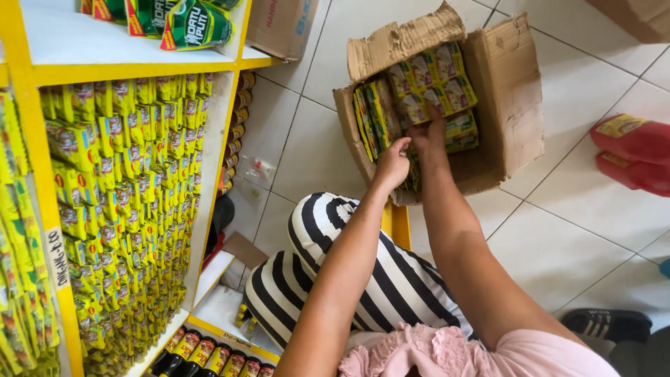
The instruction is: Organizing and stocking seasoning packets on grocery store shelves from a cardboard box.
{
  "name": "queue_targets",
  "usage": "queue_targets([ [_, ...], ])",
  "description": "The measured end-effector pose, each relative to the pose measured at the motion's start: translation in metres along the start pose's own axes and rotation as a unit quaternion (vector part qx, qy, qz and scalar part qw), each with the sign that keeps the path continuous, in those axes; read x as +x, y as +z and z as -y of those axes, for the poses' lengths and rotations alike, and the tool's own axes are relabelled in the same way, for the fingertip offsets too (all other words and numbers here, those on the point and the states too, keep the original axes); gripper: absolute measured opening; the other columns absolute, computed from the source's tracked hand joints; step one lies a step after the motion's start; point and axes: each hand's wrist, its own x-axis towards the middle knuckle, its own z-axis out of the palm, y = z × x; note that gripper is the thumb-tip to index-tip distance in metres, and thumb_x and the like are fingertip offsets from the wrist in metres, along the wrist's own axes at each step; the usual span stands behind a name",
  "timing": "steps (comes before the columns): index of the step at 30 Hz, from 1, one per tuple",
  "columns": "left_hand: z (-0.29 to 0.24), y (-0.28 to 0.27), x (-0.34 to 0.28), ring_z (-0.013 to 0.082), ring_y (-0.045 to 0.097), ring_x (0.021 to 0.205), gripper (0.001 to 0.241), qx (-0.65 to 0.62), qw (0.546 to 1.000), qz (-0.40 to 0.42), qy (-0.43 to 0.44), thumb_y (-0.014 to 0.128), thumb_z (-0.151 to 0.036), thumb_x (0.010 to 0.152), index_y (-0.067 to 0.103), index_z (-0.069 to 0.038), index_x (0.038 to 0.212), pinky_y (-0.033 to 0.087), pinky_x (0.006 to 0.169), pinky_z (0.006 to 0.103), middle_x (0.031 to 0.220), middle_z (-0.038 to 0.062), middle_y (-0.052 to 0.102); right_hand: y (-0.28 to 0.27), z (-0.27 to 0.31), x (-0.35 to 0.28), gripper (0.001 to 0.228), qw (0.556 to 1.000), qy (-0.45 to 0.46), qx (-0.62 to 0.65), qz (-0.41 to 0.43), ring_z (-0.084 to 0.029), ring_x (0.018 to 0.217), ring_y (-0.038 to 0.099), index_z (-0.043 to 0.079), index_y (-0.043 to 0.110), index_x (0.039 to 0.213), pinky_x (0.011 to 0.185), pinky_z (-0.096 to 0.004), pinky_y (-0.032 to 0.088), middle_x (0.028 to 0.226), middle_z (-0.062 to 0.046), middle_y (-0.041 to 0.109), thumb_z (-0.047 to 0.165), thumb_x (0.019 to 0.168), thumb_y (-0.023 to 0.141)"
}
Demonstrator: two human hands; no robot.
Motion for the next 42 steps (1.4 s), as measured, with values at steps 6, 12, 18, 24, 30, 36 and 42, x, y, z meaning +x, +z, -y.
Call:
queue_targets([
  [6,0.026,-0.002,0.014,0.0271,0.066,0.120,0.050,0.010,0.999,-0.038,0.037,0.048,0.003,0.090,0.063,-0.008,0.137,0.051,0.101,0.0349,0.128,0.016,0.071,-0.014,0.045,0.018,0.017,0.997,0.029,0.031,0.067,-0.024,0.087,0.071,0.005,0.069,0.117,0.067,-0.034,0.056,0.106,-0.011,0.075,0.009,0.100,0.064],
  [12,-0.023,-0.027,0.004,0.0315,0.066,0.122,0.059,-0.170,0.984,-0.024,-0.043,0.047,-0.046,0.101,0.049,-0.009,0.147,0.054,0.102,0.0430,0.139,0.019,0.063,0.006,0.069,-0.091,0.011,0.989,0.033,0.004,0.144,-0.024,0.083,0.068,0.010,0.061,0.110,0.067,-0.034,0.056,0.100,-0.009,0.069,0.008,0.099,0.063],
  [18,-0.050,-0.076,-0.029,0.0381,0.056,0.125,0.107,-0.513,0.841,-0.015,-0.170,0.050,-0.080,0.084,0.025,-0.009,0.158,0.049,0.101,0.0573,0.151,0.021,0.047,0.074,0.078,-0.282,0.048,0.963,0.003,-0.183,0.197,-0.029,0.114,0.071,-0.004,0.049,0.143,0.093,-0.040,0.062,0.132,-0.018,0.065,0.001,0.097,0.062],
  [24,-0.089,-0.104,-0.107,0.0344,0.062,0.120,0.101,-0.569,0.810,0.143,-0.028,0.075,-0.065,0.087,0.043,0.005,0.153,0.052,0.103,0.0483,0.137,0.023,0.061,0.083,0.112,-0.364,0.050,0.887,-0.025,-0.359,0.288,-0.029,0.111,0.068,-0.005,0.050,0.139,0.094,-0.047,0.057,0.126,-0.017,0.068,-0.004,0.091,0.064],
  [30,-0.123,-0.155,-0.235,0.0285,0.060,0.125,0.086,-0.414,0.882,0.149,0.170,0.078,-0.052,0.084,0.045,-0.012,0.152,0.046,0.108,0.0461,0.138,0.015,0.063,0.128,0.115,-0.419,0.047,0.787,-0.053,-0.526,0.319,-0.024,0.112,0.069,-0.002,0.059,0.135,0.097,-0.040,0.057,0.125,-0.012,0.071,-0.001,0.089,0.070],
  [36,-0.094,-0.201,-0.316,0.0257,0.058,0.130,0.079,-0.409,0.871,-0.013,0.273,0.076,-0.039,0.092,0.040,-0.014,0.157,0.046,0.114,0.0431,0.138,0.010,0.063,0.198,0.028,-0.511,0.053,0.679,-0.112,-0.599,0.410,-0.017,0.119,0.061,0.016,0.039,0.157,0.098,-0.037,0.054,0.142,-0.006,0.059,0.025,0.106,0.051],
  [42,-0.051,-0.243,-0.400,0.0169,0.056,0.128,0.067,-0.463,0.824,-0.106,0.309,0.070,-0.032,0.095,0.040,-0.020,0.154,0.049,0.105,0.0393,0.138,0.000,0.060,0.226,-0.040,-0.539,0.055,0.606,-0.133,-0.599,0.506,-0.012,0.127,0.052,0.014,0.032,0.165,0.107,-0.031,0.046,0.146,-0.003,0.055,0.021,0.111,0.046],
])
